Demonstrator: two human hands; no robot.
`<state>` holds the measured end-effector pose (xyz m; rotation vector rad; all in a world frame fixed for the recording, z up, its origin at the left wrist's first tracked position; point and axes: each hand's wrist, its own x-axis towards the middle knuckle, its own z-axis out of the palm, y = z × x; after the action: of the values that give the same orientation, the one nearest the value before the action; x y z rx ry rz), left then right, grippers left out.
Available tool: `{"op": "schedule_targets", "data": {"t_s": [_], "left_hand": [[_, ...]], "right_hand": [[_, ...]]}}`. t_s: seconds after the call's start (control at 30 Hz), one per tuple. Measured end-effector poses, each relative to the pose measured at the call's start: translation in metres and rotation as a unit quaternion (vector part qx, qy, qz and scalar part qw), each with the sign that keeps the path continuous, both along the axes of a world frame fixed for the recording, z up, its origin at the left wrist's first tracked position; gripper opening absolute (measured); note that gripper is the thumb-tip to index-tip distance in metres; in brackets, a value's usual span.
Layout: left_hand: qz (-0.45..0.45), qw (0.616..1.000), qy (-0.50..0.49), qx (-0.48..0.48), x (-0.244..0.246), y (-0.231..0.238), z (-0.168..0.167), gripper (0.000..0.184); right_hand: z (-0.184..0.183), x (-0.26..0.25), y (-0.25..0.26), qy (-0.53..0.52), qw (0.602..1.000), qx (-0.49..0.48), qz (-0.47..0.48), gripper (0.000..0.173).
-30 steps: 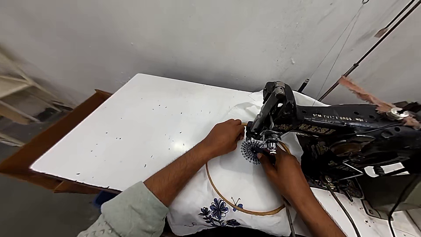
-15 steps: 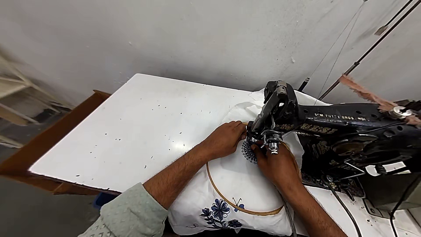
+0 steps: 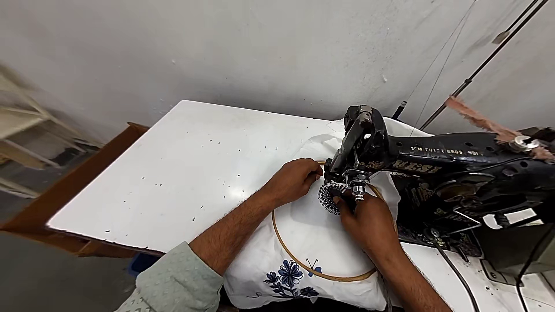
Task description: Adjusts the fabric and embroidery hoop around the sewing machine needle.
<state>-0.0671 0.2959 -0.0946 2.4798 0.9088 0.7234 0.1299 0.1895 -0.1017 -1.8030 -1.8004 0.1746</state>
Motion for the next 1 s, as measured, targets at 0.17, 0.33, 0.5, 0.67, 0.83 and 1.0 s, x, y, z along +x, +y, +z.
{"op": "schedule_targets", "data": {"t_s": [0.17, 0.33, 0.5, 0.67, 0.83, 1.0], "left_hand": [[-0.003, 1.000, 0.025, 0.005, 0.0005, -0.0003, 0.0011, 0.016], [-0.005, 1.000, 0.017, 0.010, 0.0004, -0.0010, 0.0005, 0.016], [-0.031, 0.999, 0.017, 0.029, 0.0016, -0.0012, -0.0021, 0.016], [-0.038, 0.999, 0.034, 0.013, 0.0063, -0.0046, -0.0011, 0.017], [-0.040, 0.998, 0.043, 0.001, 0.0065, -0.0032, 0.0003, 0.015], [-0.053, 0.997, 0.051, -0.014, 0.0062, -0.0006, 0.0011, 0.014]], "right_hand": [[-0.0010, -0.0018, -0.0004, -0.011, 1.000, 0.012, -0.004, 0.015], [-0.0033, -0.0016, -0.0003, -0.021, 1.000, 0.023, 0.000, 0.015], [-0.0032, -0.0012, -0.0001, -0.020, 0.999, 0.025, 0.002, 0.014], [-0.0040, -0.0041, 0.0026, -0.012, 1.000, 0.021, 0.017, 0.016], [0.0003, -0.0084, 0.0039, -0.001, 1.000, -0.001, 0.026, 0.017], [-0.0012, -0.0088, 0.0078, 0.007, 1.000, -0.006, 0.026, 0.017]]}}
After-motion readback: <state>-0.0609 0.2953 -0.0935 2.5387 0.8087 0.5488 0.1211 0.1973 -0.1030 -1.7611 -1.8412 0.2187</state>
